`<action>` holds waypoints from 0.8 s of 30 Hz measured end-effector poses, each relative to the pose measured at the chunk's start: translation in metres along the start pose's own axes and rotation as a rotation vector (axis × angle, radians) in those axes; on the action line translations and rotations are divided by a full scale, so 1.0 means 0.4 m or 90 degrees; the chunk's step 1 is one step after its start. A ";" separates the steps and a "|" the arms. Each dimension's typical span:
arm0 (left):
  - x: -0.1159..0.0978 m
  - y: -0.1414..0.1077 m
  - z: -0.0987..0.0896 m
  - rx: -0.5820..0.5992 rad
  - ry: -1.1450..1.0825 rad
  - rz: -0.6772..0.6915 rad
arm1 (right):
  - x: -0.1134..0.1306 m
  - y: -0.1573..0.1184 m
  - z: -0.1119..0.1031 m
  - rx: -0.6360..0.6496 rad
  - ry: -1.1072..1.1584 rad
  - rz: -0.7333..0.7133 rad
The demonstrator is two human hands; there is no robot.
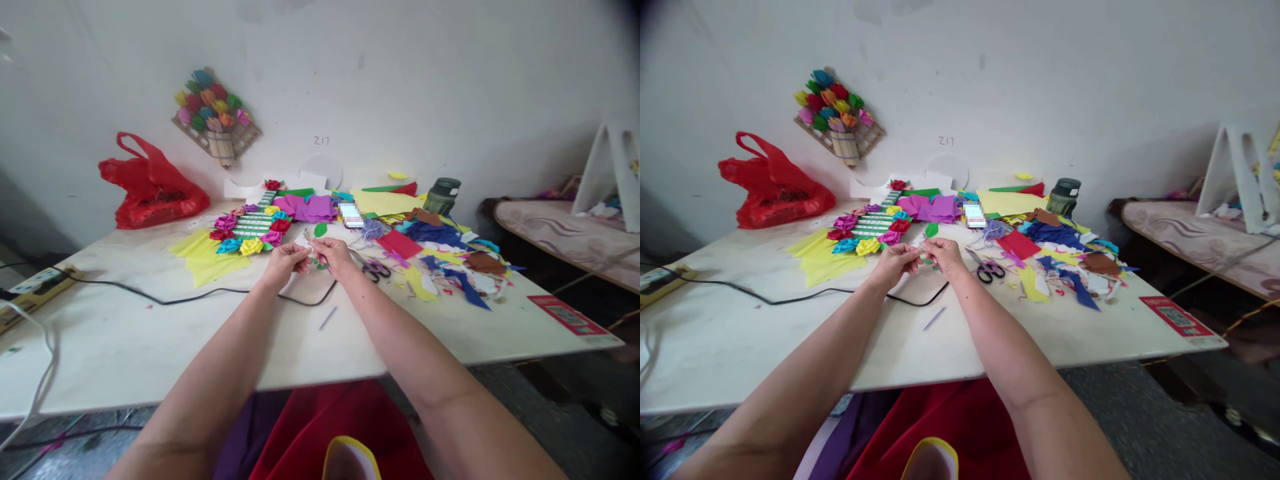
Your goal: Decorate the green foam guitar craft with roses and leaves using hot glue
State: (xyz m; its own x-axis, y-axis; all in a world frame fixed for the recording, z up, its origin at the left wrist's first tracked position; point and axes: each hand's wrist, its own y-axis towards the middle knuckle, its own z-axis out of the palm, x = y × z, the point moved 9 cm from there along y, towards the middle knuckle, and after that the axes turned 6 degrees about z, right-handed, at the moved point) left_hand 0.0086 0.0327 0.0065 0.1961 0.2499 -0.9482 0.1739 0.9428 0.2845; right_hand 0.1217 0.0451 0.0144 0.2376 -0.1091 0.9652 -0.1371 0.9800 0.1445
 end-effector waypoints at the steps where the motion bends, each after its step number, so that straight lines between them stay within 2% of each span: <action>1: -0.002 -0.001 -0.001 -0.005 0.001 0.000 | -0.002 0.001 0.000 0.003 0.004 0.002; 8: -0.003 -0.003 -0.003 -0.016 0.003 -0.014 | -0.007 0.004 -0.001 0.005 0.020 0.010; 24: 0.000 -0.004 0.013 0.028 -0.013 -0.026 | -0.007 0.008 -0.004 0.003 0.007 0.010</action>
State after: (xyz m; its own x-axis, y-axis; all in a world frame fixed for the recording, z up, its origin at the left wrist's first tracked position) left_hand 0.0133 0.0302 0.0068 0.2084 0.2070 -0.9559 0.2236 0.9414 0.2526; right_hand 0.1222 0.0490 0.0117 0.2462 -0.0912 0.9649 -0.1459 0.9807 0.1299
